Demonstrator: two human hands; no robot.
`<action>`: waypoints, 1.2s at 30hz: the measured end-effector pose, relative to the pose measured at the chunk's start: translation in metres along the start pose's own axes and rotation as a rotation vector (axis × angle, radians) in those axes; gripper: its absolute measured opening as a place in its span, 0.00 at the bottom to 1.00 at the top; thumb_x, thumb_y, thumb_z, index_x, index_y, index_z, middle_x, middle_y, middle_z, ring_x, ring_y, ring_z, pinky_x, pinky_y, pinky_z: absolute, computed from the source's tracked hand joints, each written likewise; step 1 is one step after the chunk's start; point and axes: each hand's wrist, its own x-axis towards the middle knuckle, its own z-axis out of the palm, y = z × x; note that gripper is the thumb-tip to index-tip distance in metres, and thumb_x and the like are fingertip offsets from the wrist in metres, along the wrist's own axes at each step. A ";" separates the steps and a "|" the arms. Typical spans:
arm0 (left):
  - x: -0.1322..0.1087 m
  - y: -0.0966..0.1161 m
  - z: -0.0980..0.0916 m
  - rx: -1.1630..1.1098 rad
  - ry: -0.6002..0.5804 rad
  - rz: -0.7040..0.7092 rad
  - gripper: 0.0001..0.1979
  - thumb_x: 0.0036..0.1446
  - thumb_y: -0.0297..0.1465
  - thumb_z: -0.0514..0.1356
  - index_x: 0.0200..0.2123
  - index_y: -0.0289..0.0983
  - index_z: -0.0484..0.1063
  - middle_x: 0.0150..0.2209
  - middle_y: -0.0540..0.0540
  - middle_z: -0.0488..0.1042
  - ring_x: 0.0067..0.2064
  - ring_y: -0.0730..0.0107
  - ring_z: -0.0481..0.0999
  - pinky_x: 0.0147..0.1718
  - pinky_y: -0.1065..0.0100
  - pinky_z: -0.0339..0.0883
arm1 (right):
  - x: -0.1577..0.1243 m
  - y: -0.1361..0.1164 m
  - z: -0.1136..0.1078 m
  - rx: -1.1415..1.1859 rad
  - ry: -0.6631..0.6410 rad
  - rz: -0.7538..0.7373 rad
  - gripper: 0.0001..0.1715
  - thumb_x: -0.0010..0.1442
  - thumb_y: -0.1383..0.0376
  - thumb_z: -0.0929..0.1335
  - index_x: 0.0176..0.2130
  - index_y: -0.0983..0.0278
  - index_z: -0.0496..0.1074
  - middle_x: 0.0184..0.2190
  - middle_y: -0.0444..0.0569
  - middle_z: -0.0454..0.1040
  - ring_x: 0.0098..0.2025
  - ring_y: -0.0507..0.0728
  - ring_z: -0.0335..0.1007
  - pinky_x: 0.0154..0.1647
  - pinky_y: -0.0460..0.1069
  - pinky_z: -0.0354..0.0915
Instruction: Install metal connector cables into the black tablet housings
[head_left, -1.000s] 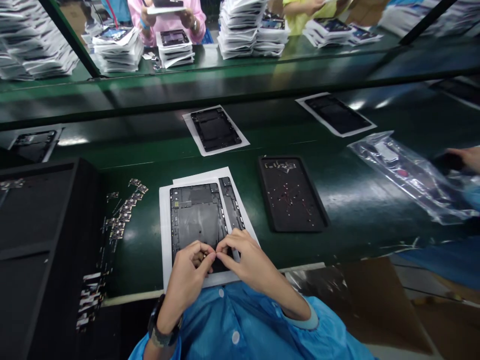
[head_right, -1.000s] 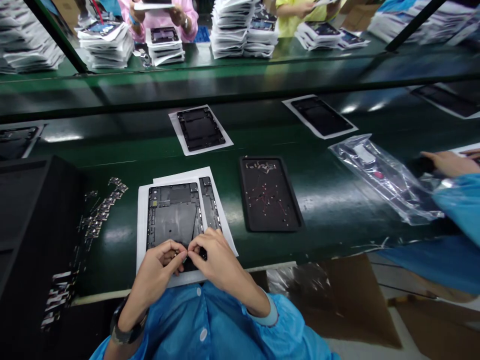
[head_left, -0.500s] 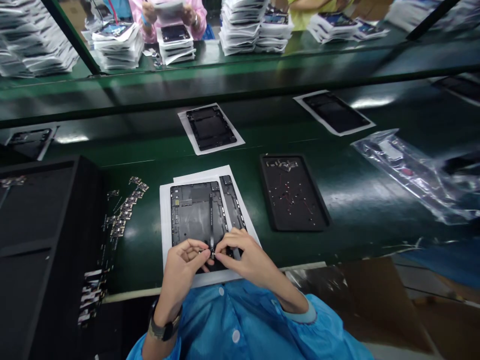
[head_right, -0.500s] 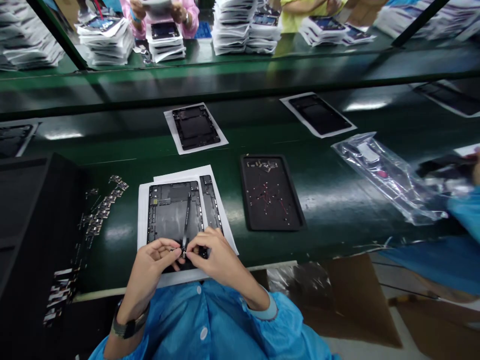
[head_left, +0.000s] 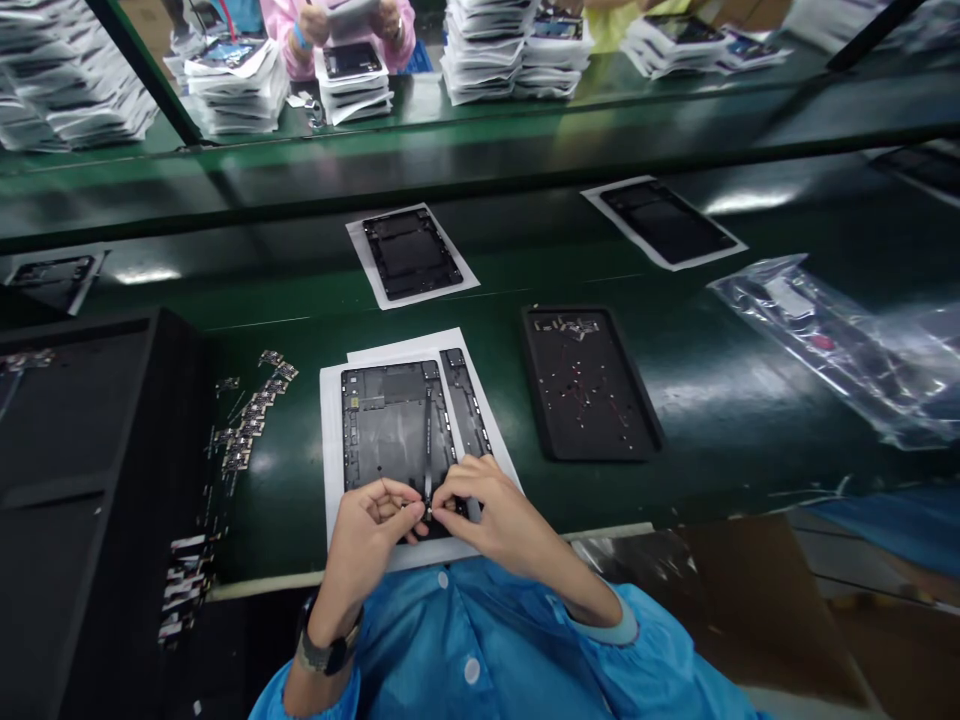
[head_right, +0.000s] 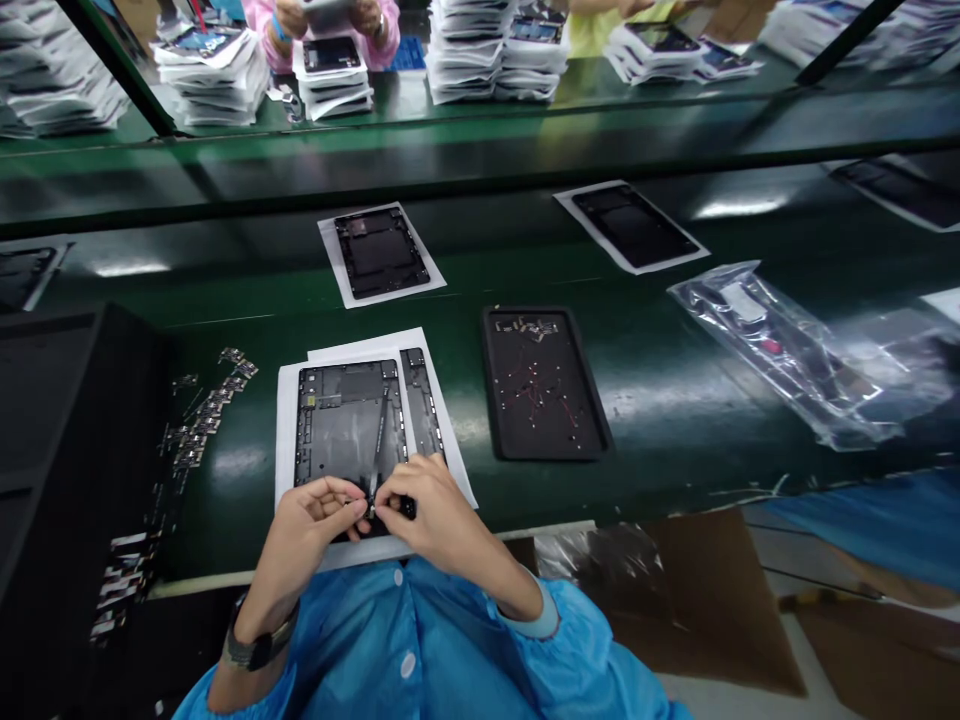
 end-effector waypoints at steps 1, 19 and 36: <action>0.000 0.000 0.000 0.002 -0.007 -0.004 0.12 0.42 0.35 0.69 0.27 0.33 0.73 0.20 0.45 0.76 0.23 0.67 0.75 0.23 0.70 0.69 | 0.001 0.001 0.000 0.015 -0.016 0.007 0.08 0.60 0.69 0.69 0.29 0.62 0.73 0.27 0.43 0.73 0.35 0.55 0.65 0.40 0.51 0.54; 0.004 0.004 -0.007 0.017 -0.130 -0.055 0.09 0.42 0.30 0.68 0.27 0.32 0.73 0.19 0.47 0.76 0.22 0.70 0.75 0.25 0.71 0.69 | 0.007 0.008 -0.005 0.283 -0.139 0.153 0.04 0.55 0.68 0.73 0.29 0.63 0.77 0.28 0.43 0.74 0.36 0.55 0.67 0.47 0.54 0.53; -0.005 0.004 -0.009 0.378 0.037 0.069 0.09 0.46 0.36 0.63 0.27 0.35 0.75 0.23 0.47 0.74 0.24 0.68 0.70 0.25 0.68 0.62 | 0.014 0.001 -0.029 0.259 -0.127 0.045 0.03 0.55 0.68 0.72 0.33 0.62 0.77 0.33 0.45 0.78 0.40 0.56 0.70 0.46 0.51 0.62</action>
